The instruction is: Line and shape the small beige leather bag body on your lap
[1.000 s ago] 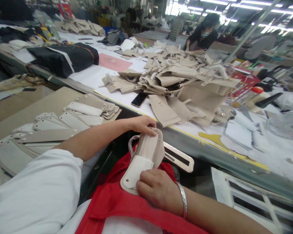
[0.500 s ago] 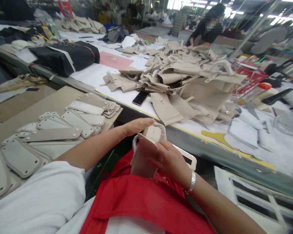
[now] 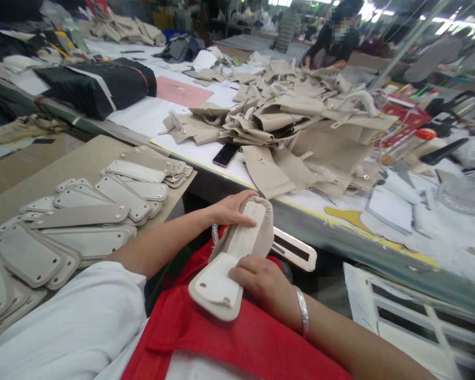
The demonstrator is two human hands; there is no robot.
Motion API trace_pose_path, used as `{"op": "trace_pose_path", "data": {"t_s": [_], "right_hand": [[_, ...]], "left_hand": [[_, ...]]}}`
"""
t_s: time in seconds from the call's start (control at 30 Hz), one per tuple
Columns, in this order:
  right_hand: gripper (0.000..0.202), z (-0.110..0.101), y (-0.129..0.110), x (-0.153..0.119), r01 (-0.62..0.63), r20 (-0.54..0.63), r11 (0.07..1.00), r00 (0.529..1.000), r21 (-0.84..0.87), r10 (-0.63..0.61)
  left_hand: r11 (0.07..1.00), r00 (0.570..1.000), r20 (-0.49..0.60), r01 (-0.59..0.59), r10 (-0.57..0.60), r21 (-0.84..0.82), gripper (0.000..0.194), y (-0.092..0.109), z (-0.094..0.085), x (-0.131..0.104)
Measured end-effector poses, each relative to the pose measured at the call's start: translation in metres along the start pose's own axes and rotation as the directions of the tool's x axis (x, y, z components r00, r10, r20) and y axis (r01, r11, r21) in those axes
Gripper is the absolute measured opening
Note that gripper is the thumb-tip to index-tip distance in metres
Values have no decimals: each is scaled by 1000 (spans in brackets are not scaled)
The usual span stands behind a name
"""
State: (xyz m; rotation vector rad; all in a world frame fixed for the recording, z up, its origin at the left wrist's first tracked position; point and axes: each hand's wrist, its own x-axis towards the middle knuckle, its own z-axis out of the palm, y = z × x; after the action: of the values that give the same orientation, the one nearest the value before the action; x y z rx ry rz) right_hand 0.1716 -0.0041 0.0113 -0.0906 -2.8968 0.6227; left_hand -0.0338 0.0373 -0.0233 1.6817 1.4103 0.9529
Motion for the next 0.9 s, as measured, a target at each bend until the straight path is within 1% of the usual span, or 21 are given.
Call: {"op": "trace_pose_path", "data": {"t_s": [0.03,0.07,0.13,0.17,0.2,0.23,0.3,0.37,0.43,0.47,0.53,0.6,0.7,0.77,0.8,0.83,0.9], "right_hand": [[13,-2,7,0,-70,-48,997,996,44,72],[13,-5,16,0,-152,-102,985,982,83,160],[15,-11,35,0,-313,-198,937,919,151,339],[16,-13,44,1,-371,-229,910,884,187,407],[17,-15,52,1,-406,-246,886,856,223,454],[17,-15,58,2,-417,-246,872,844,258,477],[18,-16,65,5,-404,-235,865,847,299,477],[18,-15,66,6,-392,-235,867,852,308,468],[19,-13,66,7,-393,-241,863,846,319,475],[20,-12,65,7,-396,-245,857,840,331,483],[22,-9,65,7,-411,-244,836,824,365,512],[25,-6,65,6,-436,-232,803,801,406,552],[29,-3,63,3,-458,-215,749,766,479,606],[31,-3,59,2,-480,-192,727,755,490,627],[31,-4,56,1,-494,-171,733,763,467,623],[29,-5,53,1,-501,-147,756,785,422,602],[23,-8,46,1,-468,-99,837,854,282,511]], "left_hand": [[998,1000,-10,-11,10,-69,78,-3,1,-2],[986,1000,-25,-11,7,-167,73,-5,2,-5],[917,997,-54,24,-50,-397,62,-11,7,-16],[870,994,-60,52,-94,-491,58,-15,11,-23],[831,989,-61,78,-133,-551,57,-18,16,-31],[816,986,-59,95,-156,-571,57,-21,21,-41],[853,983,-88,96,-163,-513,58,-25,32,-61],[923,973,-163,94,-165,-373,58,-26,40,-82],[967,954,-229,148,-195,-209,56,-23,45,-98],[972,948,-231,190,-218,-136,53,-21,46,-103],[962,947,-174,271,-269,-10,48,-15,46,-108],[942,943,-102,326,-318,79,46,-8,43,-107],[923,935,-35,354,-353,150,48,1,40,-102],[921,935,-7,351,-355,169,50,5,41,-101],[924,936,11,347,-353,158,51,6,42,-101],[930,937,33,342,-349,131,53,6,44,-102],[945,942,74,325,-327,48,56,4,48,-105]]}}
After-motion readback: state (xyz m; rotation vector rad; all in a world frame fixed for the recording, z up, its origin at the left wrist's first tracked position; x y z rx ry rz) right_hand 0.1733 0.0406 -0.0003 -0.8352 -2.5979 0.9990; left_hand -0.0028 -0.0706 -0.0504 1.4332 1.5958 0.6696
